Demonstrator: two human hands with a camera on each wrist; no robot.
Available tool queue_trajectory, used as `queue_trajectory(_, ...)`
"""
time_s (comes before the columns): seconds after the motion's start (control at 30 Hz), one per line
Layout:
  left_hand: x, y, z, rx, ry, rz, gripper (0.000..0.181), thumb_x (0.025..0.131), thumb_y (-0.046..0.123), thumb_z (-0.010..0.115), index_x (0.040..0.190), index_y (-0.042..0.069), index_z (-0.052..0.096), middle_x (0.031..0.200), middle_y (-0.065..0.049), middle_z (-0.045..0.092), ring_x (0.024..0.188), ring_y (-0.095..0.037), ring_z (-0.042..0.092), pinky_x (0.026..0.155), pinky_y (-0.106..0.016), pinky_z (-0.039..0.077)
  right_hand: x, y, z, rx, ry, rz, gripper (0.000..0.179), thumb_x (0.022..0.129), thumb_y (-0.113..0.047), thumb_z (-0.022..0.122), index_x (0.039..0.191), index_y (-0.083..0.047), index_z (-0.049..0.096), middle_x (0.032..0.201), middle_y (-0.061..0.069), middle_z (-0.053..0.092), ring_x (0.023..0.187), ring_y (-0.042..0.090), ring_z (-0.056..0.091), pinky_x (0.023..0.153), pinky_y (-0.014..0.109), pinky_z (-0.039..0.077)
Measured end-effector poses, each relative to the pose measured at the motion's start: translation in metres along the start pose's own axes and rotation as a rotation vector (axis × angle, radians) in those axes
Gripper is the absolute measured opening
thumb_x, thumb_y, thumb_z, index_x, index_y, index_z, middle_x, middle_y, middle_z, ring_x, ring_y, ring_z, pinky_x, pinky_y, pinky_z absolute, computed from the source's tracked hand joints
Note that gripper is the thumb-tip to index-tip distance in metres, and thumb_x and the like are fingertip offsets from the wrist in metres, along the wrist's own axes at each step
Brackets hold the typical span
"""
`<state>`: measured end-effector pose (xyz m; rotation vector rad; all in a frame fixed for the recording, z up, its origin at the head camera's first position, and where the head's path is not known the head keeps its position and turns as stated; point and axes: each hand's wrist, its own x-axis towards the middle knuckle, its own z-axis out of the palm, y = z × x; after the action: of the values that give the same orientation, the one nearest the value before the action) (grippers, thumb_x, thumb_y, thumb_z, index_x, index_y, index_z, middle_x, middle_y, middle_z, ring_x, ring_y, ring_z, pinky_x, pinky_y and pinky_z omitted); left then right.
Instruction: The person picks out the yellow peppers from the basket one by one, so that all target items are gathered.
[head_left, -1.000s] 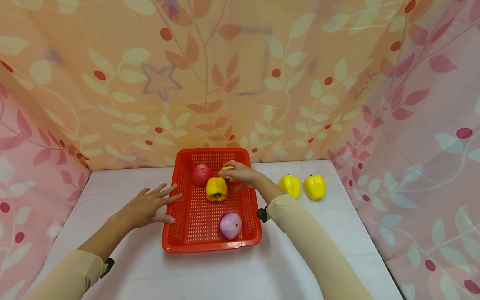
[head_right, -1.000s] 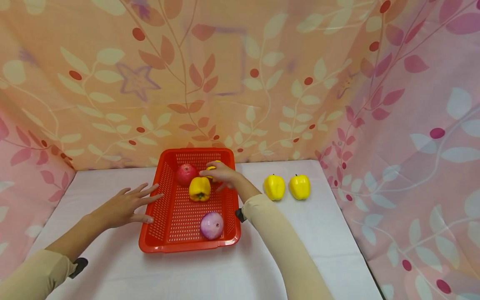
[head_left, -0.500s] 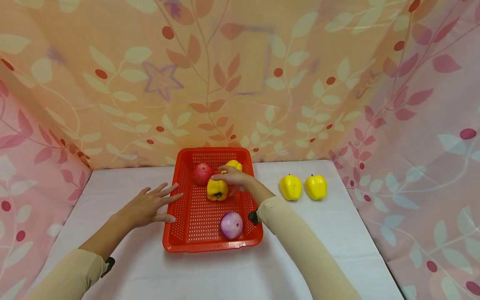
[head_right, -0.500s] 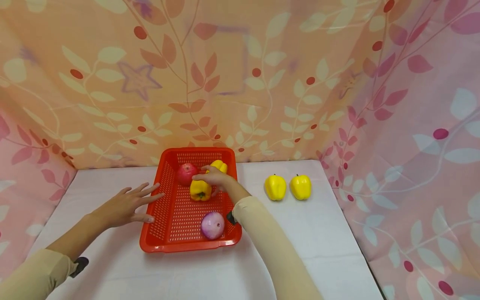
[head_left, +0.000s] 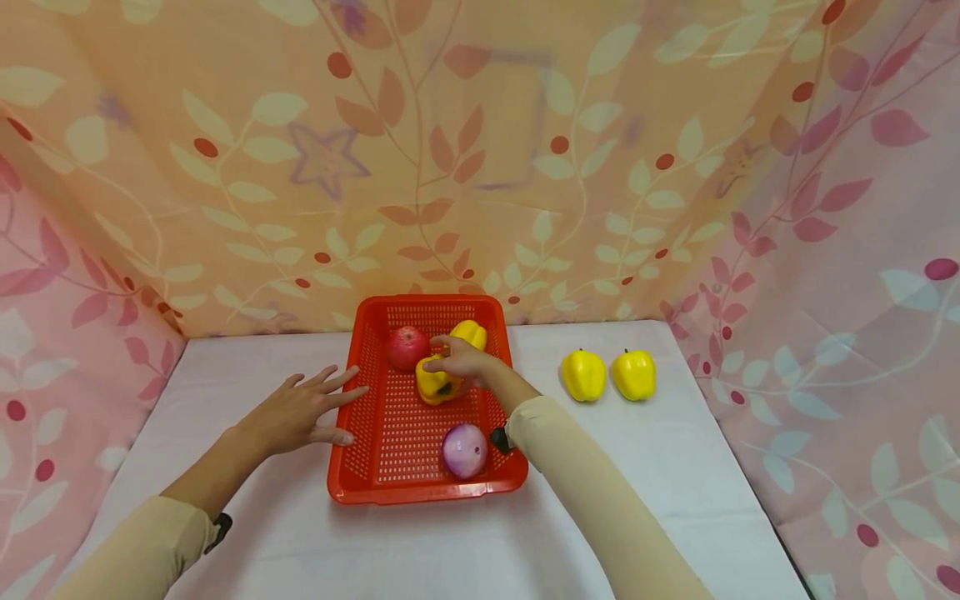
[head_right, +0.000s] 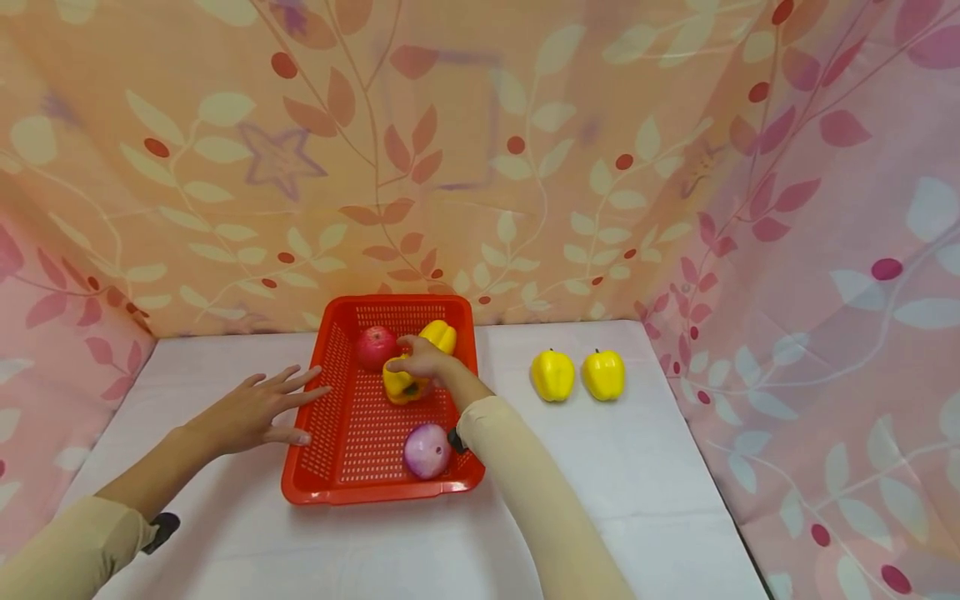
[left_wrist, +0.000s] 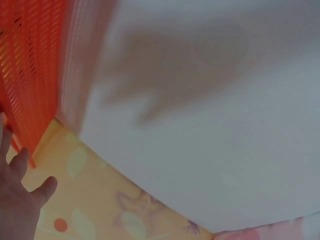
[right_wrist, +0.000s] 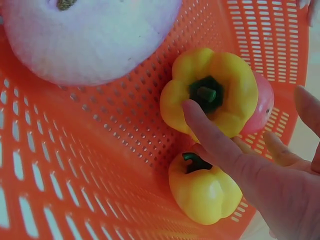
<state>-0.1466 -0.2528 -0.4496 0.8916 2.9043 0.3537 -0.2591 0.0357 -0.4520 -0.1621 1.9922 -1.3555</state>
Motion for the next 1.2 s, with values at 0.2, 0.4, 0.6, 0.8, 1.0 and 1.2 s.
queue_trajectory(0.2,0.000,0.000,-0.001,0.000,-0.011,-0.006,0.076,0.082,0.055,0.074,0.145,0.018,0.054,0.156,-0.016,0.039,0.141,-0.050,0.031,0.101,-0.076,0.030,0.001,0.001,0.001,-0.023,0.007,-0.006,0.066,0.098,-0.017,0.064,0.155,-0.012,0.032,0.156,0.022,0.031,0.134,0.042,0.043,0.097,0.067,0.044)
queue_trajectory(0.4,0.000,-0.001,0.000,0.004,-0.017,-0.006,0.076,0.082,0.057,0.072,0.145,0.018,0.054,0.156,-0.016,0.039,0.141,-0.049,0.031,0.100,-0.077,0.030,0.003,0.002,0.001,-0.070,0.016,-0.029,0.065,0.098,-0.013,0.062,0.155,-0.012,0.033,0.155,0.022,0.033,0.135,0.040,0.044,0.102,0.060,0.044)
queue_trajectory(0.6,0.000,-0.001,0.000,0.002,-0.017,-0.006,0.075,0.082,0.054,0.074,0.145,0.018,0.054,0.156,-0.016,0.039,0.142,-0.049,0.031,0.101,-0.076,0.030,0.003,0.003,0.005,-0.168,0.037,-0.062,0.063,0.097,-0.008,0.063,0.154,-0.009,0.035,0.153,0.023,0.037,0.128,0.035,0.049,0.104,0.050,0.046)
queue_trajectory(0.8,0.000,-0.001,0.001,-0.002,-0.015,-0.017,0.076,0.081,0.055,0.074,0.145,0.019,0.054,0.156,-0.015,0.039,0.141,-0.049,0.032,0.100,-0.076,0.031,0.004,0.007,0.006,-0.250,0.048,-0.092,0.062,0.097,-0.007,0.063,0.153,-0.006,0.036,0.151,0.022,0.041,0.122,0.031,0.051,0.104,0.045,0.047)
queue_trajectory(1.0,0.001,-0.002,0.002,-0.012,-0.017,-0.020,0.077,0.081,0.058,0.073,0.145,0.019,0.054,0.156,-0.014,0.039,0.141,-0.050,0.032,0.100,-0.076,0.030,0.007,0.012,0.005,-0.266,0.031,-0.105,0.061,0.097,-0.010,0.063,0.152,-0.006,0.038,0.151,0.016,0.043,0.122,0.029,0.049,0.105,0.042,0.045)
queue_trajectory(1.2,0.001,-0.002,0.002,-0.015,-0.019,-0.024,0.077,0.081,0.058,0.073,0.145,0.019,0.054,0.156,-0.014,0.039,0.141,-0.050,0.032,0.100,-0.077,0.030,0.012,0.017,0.002,-0.206,0.013,-0.062,0.056,0.097,-0.014,0.064,0.150,-0.009,0.045,0.146,0.013,0.045,0.117,0.027,0.050,0.100,0.040,0.048)
